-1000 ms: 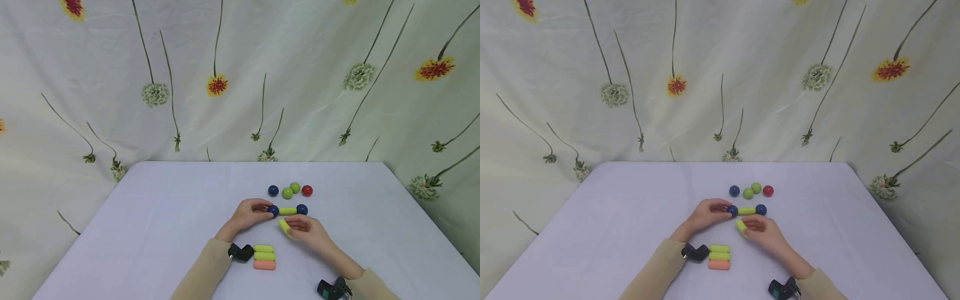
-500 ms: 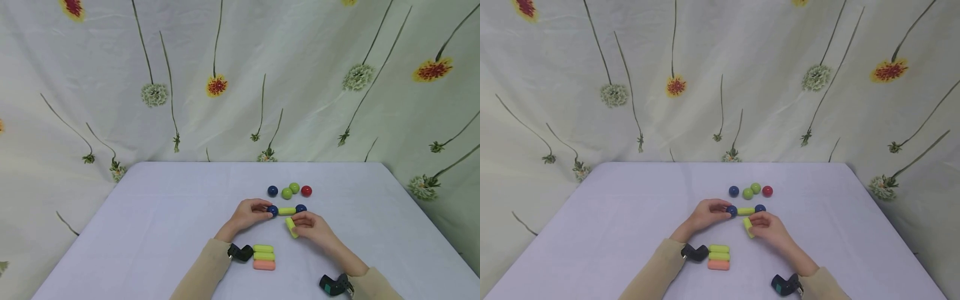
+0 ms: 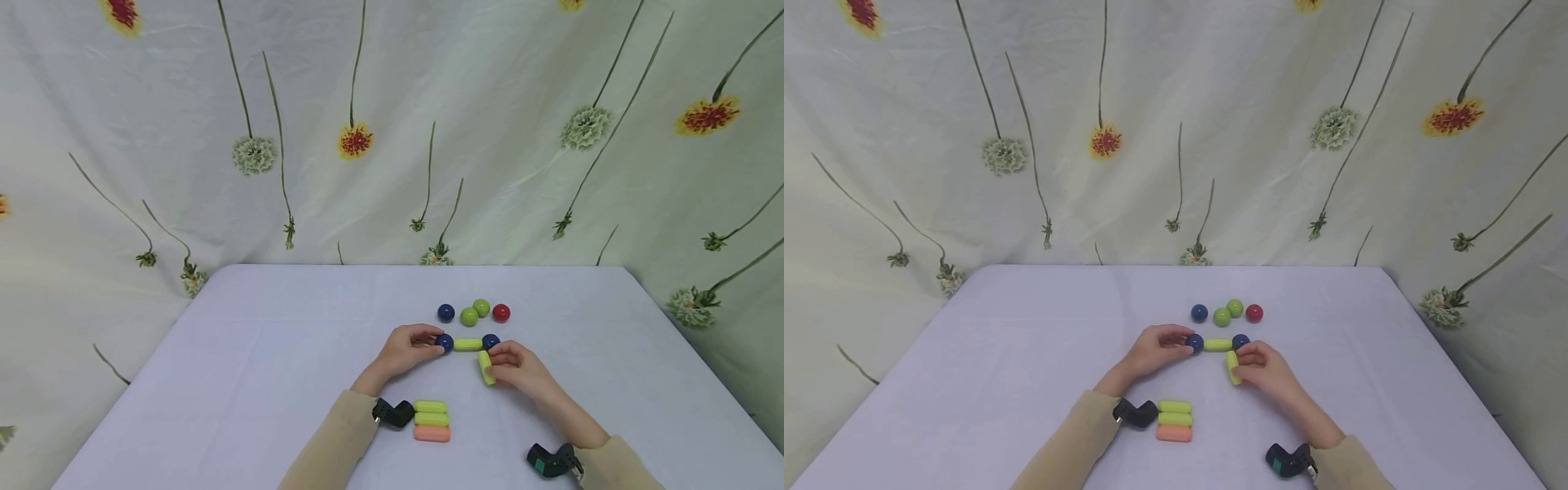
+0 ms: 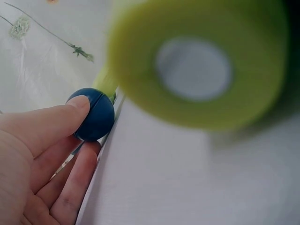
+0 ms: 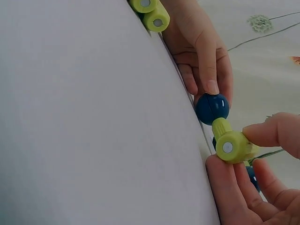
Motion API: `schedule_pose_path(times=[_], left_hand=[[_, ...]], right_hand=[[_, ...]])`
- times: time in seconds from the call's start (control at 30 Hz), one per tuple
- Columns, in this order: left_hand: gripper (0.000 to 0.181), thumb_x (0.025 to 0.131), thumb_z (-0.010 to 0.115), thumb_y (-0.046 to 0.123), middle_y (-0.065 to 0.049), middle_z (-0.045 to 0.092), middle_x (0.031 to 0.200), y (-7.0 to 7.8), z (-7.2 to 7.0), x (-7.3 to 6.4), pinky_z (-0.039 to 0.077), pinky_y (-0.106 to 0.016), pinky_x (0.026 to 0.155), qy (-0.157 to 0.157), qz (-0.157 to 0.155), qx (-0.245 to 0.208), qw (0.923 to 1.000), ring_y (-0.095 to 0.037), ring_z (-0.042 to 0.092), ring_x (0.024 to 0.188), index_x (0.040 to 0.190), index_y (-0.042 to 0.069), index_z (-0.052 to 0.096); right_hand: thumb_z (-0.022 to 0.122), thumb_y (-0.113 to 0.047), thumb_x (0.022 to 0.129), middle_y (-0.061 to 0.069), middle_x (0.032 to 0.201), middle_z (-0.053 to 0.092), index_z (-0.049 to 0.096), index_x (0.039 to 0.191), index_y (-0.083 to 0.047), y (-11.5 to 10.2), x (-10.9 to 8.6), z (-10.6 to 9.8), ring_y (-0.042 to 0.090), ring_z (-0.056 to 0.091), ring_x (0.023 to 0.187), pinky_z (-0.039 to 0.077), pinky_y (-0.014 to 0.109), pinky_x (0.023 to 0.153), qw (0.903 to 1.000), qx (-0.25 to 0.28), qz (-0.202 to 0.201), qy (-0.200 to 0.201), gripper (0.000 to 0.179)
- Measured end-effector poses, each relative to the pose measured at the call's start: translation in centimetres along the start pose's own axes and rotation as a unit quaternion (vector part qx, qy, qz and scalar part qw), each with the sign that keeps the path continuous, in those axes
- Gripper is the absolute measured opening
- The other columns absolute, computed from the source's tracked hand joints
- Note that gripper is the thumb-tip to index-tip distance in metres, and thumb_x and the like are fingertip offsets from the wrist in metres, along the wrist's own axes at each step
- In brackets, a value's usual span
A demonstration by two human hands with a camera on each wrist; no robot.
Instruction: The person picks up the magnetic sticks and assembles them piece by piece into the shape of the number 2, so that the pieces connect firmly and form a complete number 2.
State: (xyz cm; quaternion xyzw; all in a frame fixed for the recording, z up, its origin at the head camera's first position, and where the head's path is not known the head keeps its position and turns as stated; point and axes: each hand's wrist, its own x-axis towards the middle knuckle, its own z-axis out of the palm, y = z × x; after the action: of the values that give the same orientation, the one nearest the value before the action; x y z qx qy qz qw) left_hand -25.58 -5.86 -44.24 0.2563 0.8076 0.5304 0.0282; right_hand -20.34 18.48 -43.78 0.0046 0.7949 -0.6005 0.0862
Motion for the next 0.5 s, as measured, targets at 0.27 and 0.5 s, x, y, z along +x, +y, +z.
schedule_pose_path(times=[0.27, 0.5], left_hand=[[0.029, 0.085, 0.068, 0.008, -0.015, 0.066, 0.105, 1.7, -0.3, -0.5, 0.05, -0.027, 0.078, 0.008, -0.005, 0.007, 0.9999, -0.031, 0.062, 0.097, 0.112, -0.002, 0.065], [0.03, 0.085, 0.07, 0.015, -0.006, 0.067, 0.107, -1.8, 0.3, 0.6, 0.049, -0.025, 0.078, 0.016, -0.019, 0.011, 0.9996, -0.021, 0.062, 0.096, 0.114, 0.007, 0.066]], right_hand=[[0.07, -0.008, 0.08, 0.009, 0.094, 0.061, 0.052, 0.11, 0.004, 0.1, 0.2, -0.4, 0.016, 0.058, 0.083, 0.053, 0.03, 0.071, 0.9999, -0.004, 0.003, 0.011, 0.037], [0.07, -0.008, 0.08, 0.008, 0.091, 0.061, 0.052, 0.109, 0.005, 0.3, 0.4, -0.6, 0.016, 0.059, 0.08, 0.053, 0.028, 0.069, 0.9999, -0.006, 0.001, 0.015, 0.037]])
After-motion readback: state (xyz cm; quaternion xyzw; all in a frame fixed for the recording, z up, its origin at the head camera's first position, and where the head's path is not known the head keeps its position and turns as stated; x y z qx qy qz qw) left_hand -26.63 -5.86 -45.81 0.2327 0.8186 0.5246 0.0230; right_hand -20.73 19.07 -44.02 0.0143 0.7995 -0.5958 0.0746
